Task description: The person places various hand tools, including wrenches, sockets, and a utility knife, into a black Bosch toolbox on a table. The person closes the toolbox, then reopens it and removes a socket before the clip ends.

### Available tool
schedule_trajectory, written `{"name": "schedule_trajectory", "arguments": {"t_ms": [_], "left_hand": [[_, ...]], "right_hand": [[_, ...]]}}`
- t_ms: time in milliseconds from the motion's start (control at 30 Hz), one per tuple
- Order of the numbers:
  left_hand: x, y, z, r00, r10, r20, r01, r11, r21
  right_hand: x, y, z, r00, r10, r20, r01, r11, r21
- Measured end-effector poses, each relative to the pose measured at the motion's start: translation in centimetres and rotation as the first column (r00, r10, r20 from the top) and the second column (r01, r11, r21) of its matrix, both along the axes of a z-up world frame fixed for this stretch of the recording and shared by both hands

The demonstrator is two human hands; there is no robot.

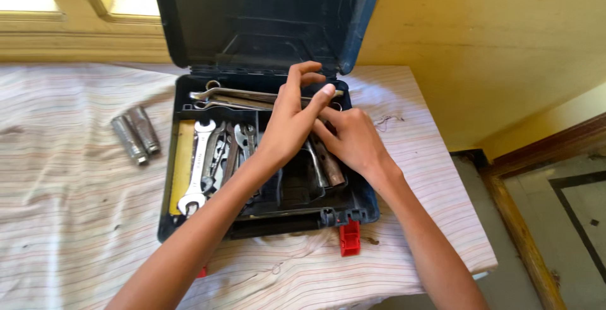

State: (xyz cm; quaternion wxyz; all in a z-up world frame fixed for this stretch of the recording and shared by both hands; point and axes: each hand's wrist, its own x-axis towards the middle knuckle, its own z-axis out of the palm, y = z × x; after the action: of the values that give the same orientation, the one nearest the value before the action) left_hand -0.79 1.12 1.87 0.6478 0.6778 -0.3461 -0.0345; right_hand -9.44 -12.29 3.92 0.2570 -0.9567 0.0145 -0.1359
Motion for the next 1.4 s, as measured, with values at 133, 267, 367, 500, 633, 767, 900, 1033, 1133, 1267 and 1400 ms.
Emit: {"name": "schedule_trajectory", "arguments": {"t_ms": [133, 267, 367, 500, 633, 767, 900, 1033, 1133, 1267, 1400], "left_hand": [[0.5, 0.8, 2.1, 0.959, 0.191, 0.210, -0.188, 0.982, -0.035], [0.4, 6.9, 5.2, 0.972, 0.142, -0.187, -0.159, 0.984, -0.080], [0.2, 14.6, 4.4, 0.942, 0.246, -0.229, -0.290, 0.939, -0.185], [3.9, 21.9, 0.4, 0.771, 0.624, 0.126, -0.598, 0.642, 0.480], [6.6, 23.9, -2.1, 0.901, 0.210, 0.380, -0.401, 0.737, 0.544], [6.6, 23.7, -3.3, 0.902, 0.170, 0.396, -0.409, 0.630, 0.660], [6.5, 24.0, -3.3, 0.892, 0.115, 0.438, -0.425, 0.546, 0.722], [6.4, 23.9, -2.7, 0.881, 0.050, 0.470, -0.431, 0.493, 0.756], [6.0, 23.5, -1.8, 0.919, 0.084, 0.386, -0.380, 0.448, 0.809], [5.1, 23.2, -0.3, 0.950, 0.218, 0.225, -0.293, 0.365, 0.884], [4.7, 22.8, 0.0, 0.957, 0.207, 0.201, -0.257, 0.294, 0.921]], "right_hand": [[-0.2, -0.4, -0.5, 0.962, 0.051, 0.268, -0.029, 0.996, -0.083], [0.5, -1.2, -1.4, 0.948, -0.077, 0.309, 0.034, 0.989, 0.144], [1.2, -2.5, -2.4, 0.891, -0.123, 0.438, -0.007, 0.959, 0.283], [1.6, -3.3, -4.5, 0.823, -0.191, 0.536, -0.093, 0.884, 0.458], [2.4, -4.0, -5.5, 0.792, -0.236, 0.564, -0.098, 0.862, 0.498], [2.2, -4.4, -6.1, 0.797, -0.241, 0.554, -0.075, 0.870, 0.487], [2.7, -4.1, -5.8, 0.807, -0.250, 0.535, -0.078, 0.853, 0.515], [2.2, -4.1, -5.7, 0.823, -0.255, 0.508, -0.043, 0.863, 0.504], [2.3, -3.9, -5.5, 0.830, -0.251, 0.499, -0.048, 0.858, 0.512], [2.2, -3.7, -5.3, 0.833, -0.250, 0.493, -0.037, 0.864, 0.502], [2.1, -3.6, -5.2, 0.833, -0.246, 0.495, -0.042, 0.865, 0.500]]}}
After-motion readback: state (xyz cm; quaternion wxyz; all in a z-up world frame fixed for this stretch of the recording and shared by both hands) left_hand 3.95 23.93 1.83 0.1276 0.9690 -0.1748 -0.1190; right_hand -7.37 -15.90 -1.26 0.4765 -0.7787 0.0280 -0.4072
